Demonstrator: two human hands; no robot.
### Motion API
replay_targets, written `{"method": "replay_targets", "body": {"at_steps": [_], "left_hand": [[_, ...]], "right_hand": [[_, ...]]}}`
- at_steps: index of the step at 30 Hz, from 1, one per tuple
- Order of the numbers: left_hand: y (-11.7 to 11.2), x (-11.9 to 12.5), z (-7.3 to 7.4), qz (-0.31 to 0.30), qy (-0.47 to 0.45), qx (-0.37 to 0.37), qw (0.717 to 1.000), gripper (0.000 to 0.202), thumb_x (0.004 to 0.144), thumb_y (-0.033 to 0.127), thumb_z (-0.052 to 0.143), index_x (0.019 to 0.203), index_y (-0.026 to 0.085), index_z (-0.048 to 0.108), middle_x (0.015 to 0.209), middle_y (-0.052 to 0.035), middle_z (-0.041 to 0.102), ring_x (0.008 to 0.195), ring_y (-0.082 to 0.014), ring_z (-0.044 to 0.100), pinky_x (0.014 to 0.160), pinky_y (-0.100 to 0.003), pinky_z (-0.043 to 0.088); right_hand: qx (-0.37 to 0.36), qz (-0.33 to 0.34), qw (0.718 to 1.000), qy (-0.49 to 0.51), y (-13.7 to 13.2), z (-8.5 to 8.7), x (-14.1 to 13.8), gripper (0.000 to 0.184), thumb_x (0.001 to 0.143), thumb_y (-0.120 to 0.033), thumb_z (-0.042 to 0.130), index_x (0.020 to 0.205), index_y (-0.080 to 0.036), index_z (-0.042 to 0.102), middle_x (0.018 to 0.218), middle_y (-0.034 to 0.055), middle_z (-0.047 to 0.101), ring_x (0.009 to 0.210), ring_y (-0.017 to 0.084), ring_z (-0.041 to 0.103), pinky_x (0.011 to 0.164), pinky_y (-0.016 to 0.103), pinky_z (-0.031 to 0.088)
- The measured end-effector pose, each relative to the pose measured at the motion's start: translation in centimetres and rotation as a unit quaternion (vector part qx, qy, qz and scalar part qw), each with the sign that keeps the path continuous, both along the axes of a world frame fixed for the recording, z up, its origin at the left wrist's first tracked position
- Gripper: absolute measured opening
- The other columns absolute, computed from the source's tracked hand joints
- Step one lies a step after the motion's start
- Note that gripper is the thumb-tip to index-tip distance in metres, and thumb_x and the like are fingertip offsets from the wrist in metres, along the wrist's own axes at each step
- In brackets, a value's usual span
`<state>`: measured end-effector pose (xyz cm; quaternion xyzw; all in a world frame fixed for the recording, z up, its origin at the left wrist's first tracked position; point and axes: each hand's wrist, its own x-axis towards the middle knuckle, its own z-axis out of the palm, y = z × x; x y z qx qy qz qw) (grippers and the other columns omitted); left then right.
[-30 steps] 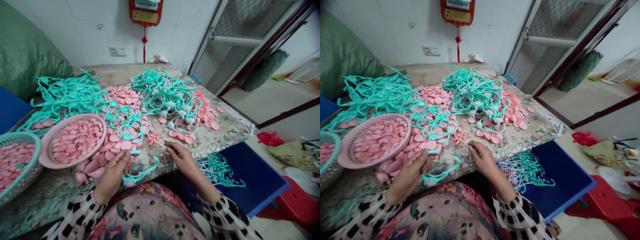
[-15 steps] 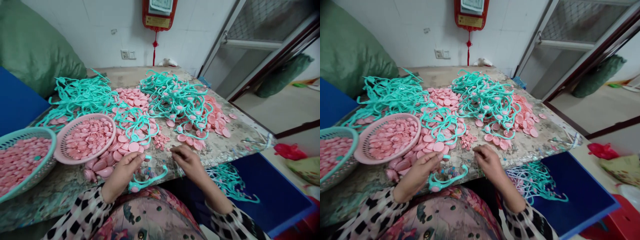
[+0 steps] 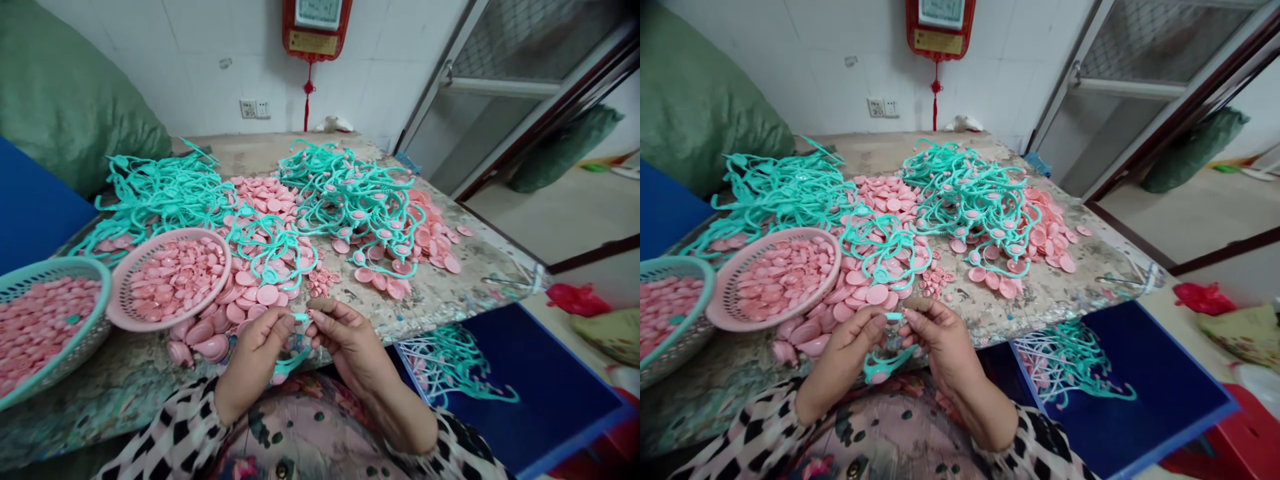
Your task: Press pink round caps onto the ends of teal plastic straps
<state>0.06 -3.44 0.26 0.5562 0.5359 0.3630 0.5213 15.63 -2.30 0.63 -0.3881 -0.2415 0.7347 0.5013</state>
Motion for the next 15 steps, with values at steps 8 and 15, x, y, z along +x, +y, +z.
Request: {"method": "replay_targets", "body": {"at_steps": [8, 15], "left_hand": [[-0.03, 0.32, -0.06, 0.01, -0.007, 0.005, 1.0, 0.027, 0.09, 0.041, 0.046, 0.084, 0.019, 0.06, 0.066, 0.0018, 0.05, 0.063, -0.0135, 0.047, 0.059, -0.022, 0.038], [-0.17, 0.47, -0.1, 0.024, 0.045, 0.052, 0.997, 0.028, 0.091, 0.038, 0.045, 0.085, 0.019, 0.064, 0.069, 0.0006, 0.057, 0.064, -0.0144, 0.05, 0.061, -0.023, 0.038]], "right_hand": [[-0.011, -0.016, 1.0, 0.005, -0.23, -0.06, 0.05, 0.021, 0.062, -0.023, 0.081, 0.079, -0.016, 0.073, 0.071, -0.0006, 0.064, 0.059, 0.008, 0.059, 0.053, 0.016, 0.05], [-0.006, -0.014, 1.0, 0.01, -0.38, -0.44, -0.4, 0.02, 0.063, -0.024, 0.081, 0.08, -0.016, 0.073, 0.068, -0.0002, 0.066, 0.056, 0.008, 0.059, 0.053, 0.017, 0.051]]}}
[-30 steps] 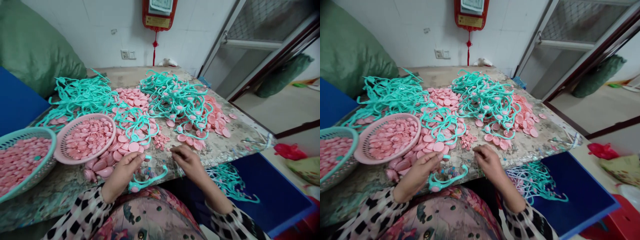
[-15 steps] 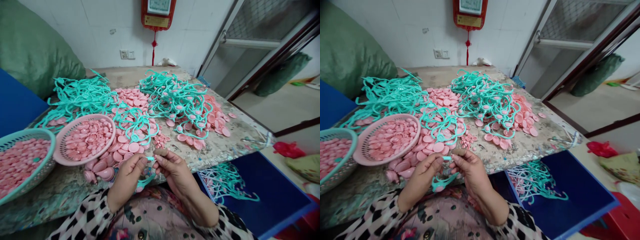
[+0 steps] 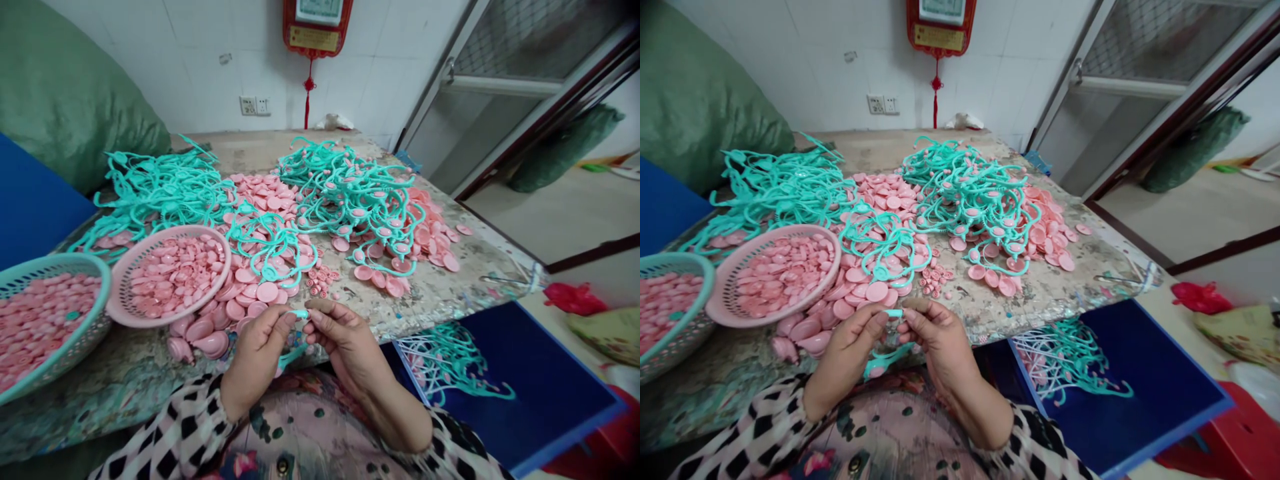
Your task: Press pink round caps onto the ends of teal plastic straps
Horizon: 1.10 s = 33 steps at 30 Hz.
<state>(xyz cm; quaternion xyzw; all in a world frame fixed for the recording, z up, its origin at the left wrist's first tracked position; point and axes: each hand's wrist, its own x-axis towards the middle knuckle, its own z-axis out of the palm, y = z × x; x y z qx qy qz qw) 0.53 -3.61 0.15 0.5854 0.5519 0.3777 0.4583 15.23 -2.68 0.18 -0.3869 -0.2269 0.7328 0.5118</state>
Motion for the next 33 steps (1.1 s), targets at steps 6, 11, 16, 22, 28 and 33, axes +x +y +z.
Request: {"method": "replay_targets", "body": {"at_steps": [6, 11, 16, 22, 28, 33], "left_hand": [[-0.35, 0.17, 0.03, 0.0, 0.088, 0.089, 0.992, 0.023, 0.092, 0.03, 0.046, 0.093, 0.021, 0.067, 0.072, -0.0003, 0.063, 0.064, -0.0154, 0.054, 0.064, -0.024, 0.038], [-0.55, 0.45, 0.07, 0.003, 0.095, 0.134, 0.986, 0.019, 0.089, 0.026, 0.05, 0.091, 0.023, 0.069, 0.075, -0.0027, 0.065, 0.07, -0.0188, 0.057, 0.069, -0.026, 0.04], [-0.76, 0.53, -0.34, 0.009, 0.116, 0.164, 0.98, 0.017, 0.087, 0.025, 0.052, 0.081, 0.022, 0.068, 0.074, -0.0037, 0.065, 0.072, -0.0197, 0.057, 0.07, -0.027, 0.04], [-0.89, 0.52, -0.22, -0.018, 0.158, 0.198, 0.967, 0.021, 0.091, 0.021, 0.045, 0.086, 0.021, 0.065, 0.075, -0.0032, 0.065, 0.07, -0.0178, 0.058, 0.068, -0.026, 0.04], [-0.86, 0.53, 0.37, -0.011, 0.11, 0.167, 0.98, 0.024, 0.091, 0.021, 0.046, 0.105, 0.023, 0.065, 0.092, -0.0042, 0.069, 0.085, -0.0195, 0.062, 0.077, -0.026, 0.043], [-0.73, 0.14, 0.3, -0.023, 0.086, 0.148, 0.985, 0.026, 0.09, 0.023, 0.048, 0.107, 0.022, 0.068, 0.101, -0.0054, 0.07, 0.093, -0.0203, 0.063, 0.084, -0.027, 0.044]], "right_hand": [[0.003, -0.021, 1.0, -0.02, -0.33, -0.53, -0.2, 0.021, 0.063, -0.028, 0.081, 0.079, -0.016, 0.073, 0.061, -0.0001, 0.067, 0.052, 0.009, 0.059, 0.05, 0.018, 0.05], [-0.011, -0.03, 0.999, -0.021, -0.43, -0.52, -0.19, 0.025, 0.06, -0.029, 0.083, 0.077, -0.015, 0.072, 0.056, -0.0006, 0.066, 0.048, 0.009, 0.058, 0.048, 0.019, 0.05], [-0.02, -0.023, 0.999, -0.008, -0.45, -0.22, -0.25, 0.025, 0.059, -0.029, 0.084, 0.075, -0.015, 0.07, 0.055, -0.001, 0.065, 0.045, 0.008, 0.057, 0.047, 0.018, 0.049], [-0.012, -0.021, 1.0, -0.014, -0.69, -0.13, -0.34, 0.024, 0.061, -0.03, 0.083, 0.076, -0.015, 0.07, 0.054, -0.0014, 0.064, 0.045, 0.008, 0.056, 0.047, 0.018, 0.049], [0.066, -0.017, 0.992, -0.106, -0.6, 0.14, -0.21, 0.021, 0.069, -0.034, 0.077, 0.081, -0.018, 0.072, 0.057, -0.0007, 0.065, 0.049, 0.011, 0.058, 0.051, 0.023, 0.051], [0.168, -0.005, 0.96, -0.224, -0.95, 0.01, 0.28, 0.016, 0.082, -0.032, 0.064, 0.091, -0.022, 0.073, 0.066, 0.0004, 0.067, 0.057, 0.014, 0.063, 0.058, 0.027, 0.053]]}}
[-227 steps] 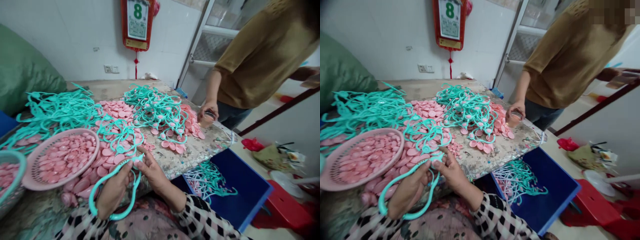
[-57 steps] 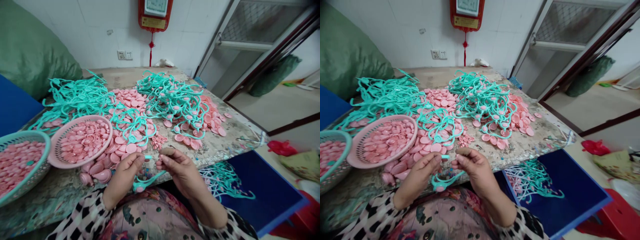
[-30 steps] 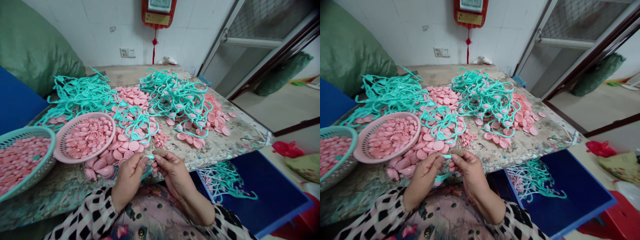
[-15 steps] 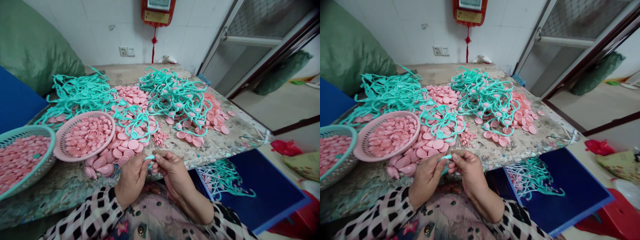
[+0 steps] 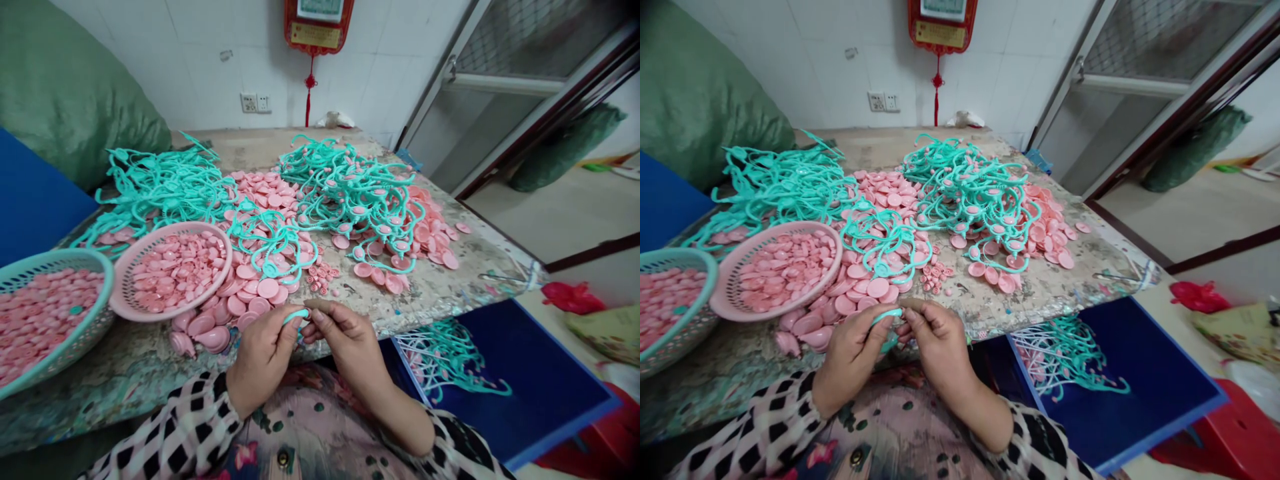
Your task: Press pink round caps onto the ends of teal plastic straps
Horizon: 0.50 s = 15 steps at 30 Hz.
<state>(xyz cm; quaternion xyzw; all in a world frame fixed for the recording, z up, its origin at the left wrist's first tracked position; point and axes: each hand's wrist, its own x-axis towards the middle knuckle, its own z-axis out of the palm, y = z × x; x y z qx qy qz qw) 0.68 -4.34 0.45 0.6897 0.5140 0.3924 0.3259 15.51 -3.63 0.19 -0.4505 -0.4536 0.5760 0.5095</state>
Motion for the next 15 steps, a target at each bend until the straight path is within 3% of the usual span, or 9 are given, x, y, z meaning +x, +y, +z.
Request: {"method": "replay_targets", "body": {"at_steps": [4, 6, 8, 10, 12, 13, 15], "left_hand": [[0.2, -0.3, -0.1, 0.006, -0.036, -0.048, 0.998, 0.027, 0.092, 0.029, 0.047, 0.107, 0.021, 0.068, 0.093, -0.0036, 0.07, 0.082, -0.0172, 0.062, 0.076, -0.025, 0.045], [0.3, -0.4, -0.1, 0.006, -0.062, -0.08, 0.995, 0.028, 0.092, 0.032, 0.046, 0.107, 0.021, 0.068, 0.084, -0.0017, 0.068, 0.072, -0.0145, 0.059, 0.068, -0.023, 0.044], [0.4, -0.5, 0.0, 0.004, -0.089, -0.107, 0.99, 0.029, 0.092, 0.034, 0.046, 0.106, 0.02, 0.068, 0.075, -0.0001, 0.065, 0.064, -0.0123, 0.054, 0.061, -0.021, 0.042], [0.3, -0.6, 0.1, 0.004, -0.114, -0.127, 0.985, 0.03, 0.092, 0.037, 0.047, 0.105, 0.019, 0.067, 0.069, 0.001, 0.06, 0.059, -0.0112, 0.049, 0.056, -0.02, 0.04], [0.3, -0.7, 0.3, 0.003, -0.134, -0.141, 0.981, 0.031, 0.091, 0.038, 0.048, 0.104, 0.018, 0.067, 0.064, 0.0019, 0.055, 0.057, -0.0108, 0.046, 0.053, -0.02, 0.038], [0.2, -0.7, 0.3, 0.002, -0.138, -0.145, 0.98, 0.031, 0.091, 0.038, 0.048, 0.104, 0.018, 0.067, 0.063, 0.002, 0.054, 0.056, -0.0107, 0.045, 0.053, -0.02, 0.037], [0.2, -0.7, 0.4, -0.002, -0.138, -0.147, 0.979, 0.03, 0.091, 0.038, 0.048, 0.101, 0.018, 0.067, 0.063, 0.0018, 0.053, 0.058, -0.0109, 0.045, 0.053, -0.02, 0.037]], "right_hand": [[0.085, -0.001, 0.991, -0.108, -0.4, -0.6, 0.4, 0.022, 0.088, -0.025, 0.057, 0.107, -0.025, 0.067, 0.075, 0.0003, 0.067, 0.064, 0.014, 0.065, 0.063, 0.028, 0.053], [0.158, -0.002, 0.97, -0.185, -0.5, -0.7, 0.6, 0.029, 0.09, -0.021, 0.053, 0.118, -0.025, 0.06, 0.081, 0.001, 0.068, 0.068, 0.014, 0.065, 0.064, 0.028, 0.053], [0.262, -0.016, 0.917, -0.299, -0.6, -0.5, 1.0, 0.035, 0.092, -0.018, 0.049, 0.126, -0.024, 0.053, 0.084, 0.0026, 0.067, 0.071, 0.015, 0.064, 0.065, 0.028, 0.051], [0.356, -0.041, 0.828, -0.432, -0.6, -0.2, 1.4, 0.037, 0.092, -0.019, 0.051, 0.129, -0.021, 0.051, 0.084, 0.0052, 0.067, 0.073, 0.018, 0.06, 0.065, 0.031, 0.048], [0.402, -0.066, 0.746, -0.527, -0.5, 0.1, 1.7, 0.037, 0.09, -0.024, 0.055, 0.127, -0.018, 0.053, 0.087, 0.0084, 0.066, 0.078, 0.021, 0.056, 0.068, 0.035, 0.045], [0.408, -0.07, 0.725, -0.551, -0.4, 0.2, 1.7, 0.036, 0.09, -0.027, 0.055, 0.125, -0.017, 0.054, 0.089, 0.0096, 0.065, 0.08, 0.023, 0.055, 0.07, 0.037, 0.043], [0.407, -0.062, 0.718, -0.56, -0.2, 0.3, 1.6, 0.031, 0.092, -0.03, 0.052, 0.118, -0.016, 0.057, 0.093, 0.0102, 0.064, 0.084, 0.024, 0.052, 0.073, 0.038, 0.041]]}}
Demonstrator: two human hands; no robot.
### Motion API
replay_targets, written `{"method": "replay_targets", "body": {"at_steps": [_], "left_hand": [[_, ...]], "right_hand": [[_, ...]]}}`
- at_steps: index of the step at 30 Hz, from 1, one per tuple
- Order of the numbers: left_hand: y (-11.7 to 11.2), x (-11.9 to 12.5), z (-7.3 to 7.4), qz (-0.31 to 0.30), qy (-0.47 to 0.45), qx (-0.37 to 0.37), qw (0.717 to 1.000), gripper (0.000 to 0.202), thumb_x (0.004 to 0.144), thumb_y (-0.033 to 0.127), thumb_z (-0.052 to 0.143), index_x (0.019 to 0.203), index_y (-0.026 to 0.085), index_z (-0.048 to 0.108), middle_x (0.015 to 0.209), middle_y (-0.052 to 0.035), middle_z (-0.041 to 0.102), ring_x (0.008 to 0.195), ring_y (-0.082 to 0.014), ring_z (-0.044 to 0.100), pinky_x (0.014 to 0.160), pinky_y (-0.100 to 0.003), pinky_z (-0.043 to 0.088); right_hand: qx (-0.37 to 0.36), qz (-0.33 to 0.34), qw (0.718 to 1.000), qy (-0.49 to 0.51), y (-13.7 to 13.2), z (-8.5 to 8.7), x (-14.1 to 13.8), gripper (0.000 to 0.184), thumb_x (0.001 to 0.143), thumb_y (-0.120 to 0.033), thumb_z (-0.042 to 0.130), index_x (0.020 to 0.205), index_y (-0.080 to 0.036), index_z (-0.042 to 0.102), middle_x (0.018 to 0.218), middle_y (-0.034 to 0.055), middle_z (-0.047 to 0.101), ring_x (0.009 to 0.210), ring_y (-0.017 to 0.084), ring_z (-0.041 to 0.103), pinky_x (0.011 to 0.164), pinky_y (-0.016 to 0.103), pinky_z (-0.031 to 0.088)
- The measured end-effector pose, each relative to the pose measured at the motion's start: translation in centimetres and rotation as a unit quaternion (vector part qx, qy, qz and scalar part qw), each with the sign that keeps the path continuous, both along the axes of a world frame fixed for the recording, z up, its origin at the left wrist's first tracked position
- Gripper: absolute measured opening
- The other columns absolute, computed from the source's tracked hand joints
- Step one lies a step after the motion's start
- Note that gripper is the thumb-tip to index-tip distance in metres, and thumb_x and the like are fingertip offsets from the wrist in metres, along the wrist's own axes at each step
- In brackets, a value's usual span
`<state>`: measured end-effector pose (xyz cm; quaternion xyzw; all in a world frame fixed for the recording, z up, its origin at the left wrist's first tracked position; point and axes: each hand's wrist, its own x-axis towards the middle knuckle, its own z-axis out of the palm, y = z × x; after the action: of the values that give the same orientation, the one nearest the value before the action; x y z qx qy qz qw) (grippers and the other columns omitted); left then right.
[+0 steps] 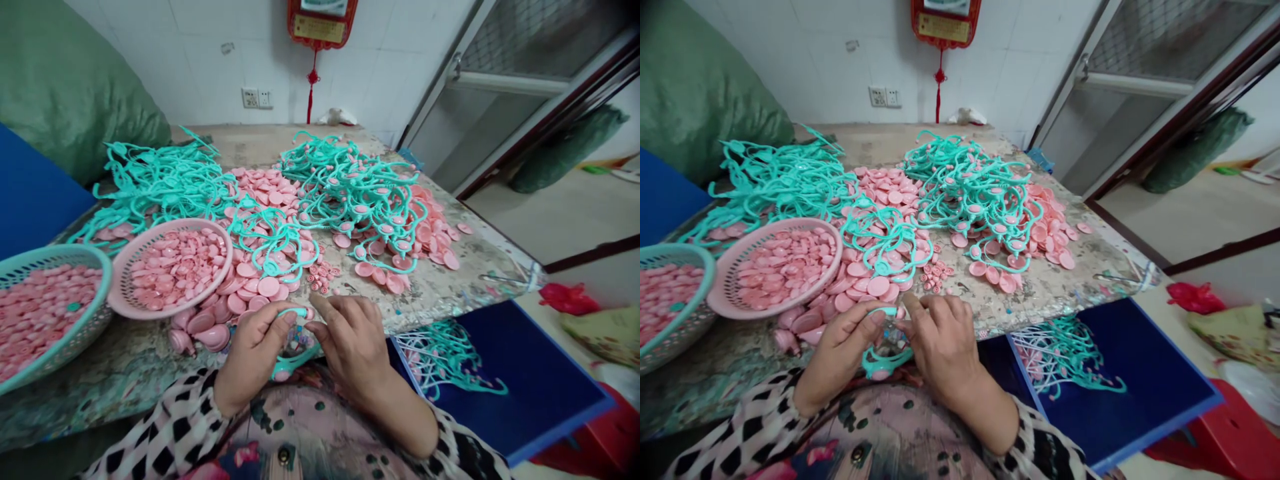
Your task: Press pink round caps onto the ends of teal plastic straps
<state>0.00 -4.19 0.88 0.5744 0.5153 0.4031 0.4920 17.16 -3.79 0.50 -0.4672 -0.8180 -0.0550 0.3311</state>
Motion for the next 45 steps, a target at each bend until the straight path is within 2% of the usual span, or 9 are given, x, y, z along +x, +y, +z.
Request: {"method": "replay_targets", "body": {"at_steps": [3, 7, 9, 13, 15, 19, 23, 31, 45], "left_hand": [[-0.1, 0.1, -0.1, -0.008, 0.0, -0.006, 1.0, 0.028, 0.091, 0.038, 0.048, 0.096, 0.018, 0.066, 0.063, 0.002, 0.052, 0.058, -0.0112, 0.046, 0.055, -0.021, 0.037], [-0.1, 0.2, 0.0, -0.012, -0.008, -0.03, 0.999, 0.029, 0.093, 0.04, 0.042, 0.085, 0.018, 0.059, 0.058, 0.004, 0.047, 0.056, -0.0111, 0.046, 0.055, -0.022, 0.038], [0.0, 0.1, 0.4, -0.015, 0.017, -0.02, 1.0, 0.033, 0.094, 0.04, 0.039, 0.075, 0.018, 0.054, 0.059, 0.0037, 0.046, 0.057, -0.0112, 0.046, 0.056, -0.022, 0.037], [0.4, -0.2, 1.4, -0.031, 0.115, 0.047, 0.992, 0.037, 0.094, 0.037, 0.04, 0.064, 0.017, 0.048, 0.066, 0.0011, 0.049, 0.065, -0.0125, 0.048, 0.062, -0.024, 0.036], [0.5, -0.3, 1.6, -0.055, 0.115, 0.015, 0.992, 0.038, 0.094, 0.04, 0.038, 0.064, 0.018, 0.047, 0.061, 0.0017, 0.049, 0.06, -0.0127, 0.049, 0.058, -0.024, 0.036], [0.4, -0.1, 1.4, -0.079, 0.035, -0.076, 0.993, 0.039, 0.094, 0.048, 0.034, 0.071, 0.019, 0.049, 0.052, 0.0045, 0.046, 0.047, -0.0124, 0.051, 0.049, -0.024, 0.038], [0.1, 0.3, 1.3, -0.075, 0.07, -0.038, 0.994, 0.039, 0.095, 0.046, 0.033, 0.071, 0.02, 0.047, 0.052, 0.0048, 0.046, 0.049, -0.0115, 0.047, 0.052, -0.024, 0.036], [-0.7, 1.0, 1.9, -0.063, 0.168, 0.082, 0.98, 0.032, 0.097, 0.032, 0.032, 0.071, 0.019, 0.046, 0.064, 0.0024, 0.048, 0.061, -0.0128, 0.046, 0.059, -0.025, 0.033], [0.4, 2.1, 2.3, -0.121, 0.185, 0.067, 0.973, 0.034, 0.095, 0.033, 0.032, 0.065, 0.02, 0.041, 0.06, 0.0029, 0.046, 0.058, -0.0133, 0.043, 0.057, -0.026, 0.03]], "right_hand": [[-0.024, 0.027, 0.999, 0.017, 0.3, -0.1, -0.3, 0.024, 0.095, -0.029, 0.045, 0.107, -0.015, 0.06, 0.087, 0.0084, 0.064, 0.08, 0.022, 0.05, 0.071, 0.037, 0.037], [-0.037, 0.048, 0.998, 0.033, 0.5, -0.2, -0.6, 0.024, 0.096, -0.026, 0.041, 0.09, -0.014, 0.06, 0.078, 0.0075, 0.062, 0.074, 0.02, 0.048, 0.069, 0.037, 0.034], [-0.036, 0.063, 0.997, 0.034, 0.5, -0.2, -0.6, 0.023, 0.096, -0.024, 0.041, 0.089, -0.014, 0.06, 0.077, 0.0073, 0.062, 0.073, 0.02, 0.049, 0.069, 0.036, 0.034], [-0.022, 0.094, 0.995, 0.035, 0.8, -0.1, -0.4, 0.022, 0.097, -0.024, 0.04, 0.093, -0.014, 0.059, 0.077, 0.0067, 0.062, 0.074, 0.019, 0.05, 0.071, 0.036, 0.035], [-0.015, 0.098, 0.995, 0.03, 0.9, -0.1, -0.3, 0.022, 0.097, -0.025, 0.039, 0.096, -0.013, 0.058, 0.078, 0.0066, 0.062, 0.074, 0.019, 0.05, 0.071, 0.036, 0.035], [-0.014, 0.092, 0.996, 0.013, 0.9, -0.2, -0.1, 0.021, 0.096, -0.024, 0.04, 0.098, -0.013, 0.058, 0.079, 0.0068, 0.063, 0.074, 0.019, 0.051, 0.073, 0.037, 0.036], [-0.023, 0.105, 0.994, 0.008, 0.9, -0.3, 0.0, 0.019, 0.096, -0.021, 0.039, 0.095, -0.013, 0.057, 0.078, 0.0064, 0.061, 0.073, 0.019, 0.05, 0.075, 0.038, 0.037], [-0.053, 0.119, 0.991, 0.036, 0.5, -0.4, 0.0, 0.021, 0.095, -0.017, 0.035, 0.089, -0.014, 0.055, 0.077, 0.0064, 0.059, 0.072, 0.019, 0.049, 0.074, 0.038, 0.038], [-0.076, 0.188, 0.979, 0.034, 1.2, 0.2, 1.9, 0.02, 0.09, -0.011, 0.035, 0.081, -0.016, 0.052, 0.072, 0.0061, 0.053, 0.073, 0.02, 0.047, 0.073, 0.035, 0.043]]}}
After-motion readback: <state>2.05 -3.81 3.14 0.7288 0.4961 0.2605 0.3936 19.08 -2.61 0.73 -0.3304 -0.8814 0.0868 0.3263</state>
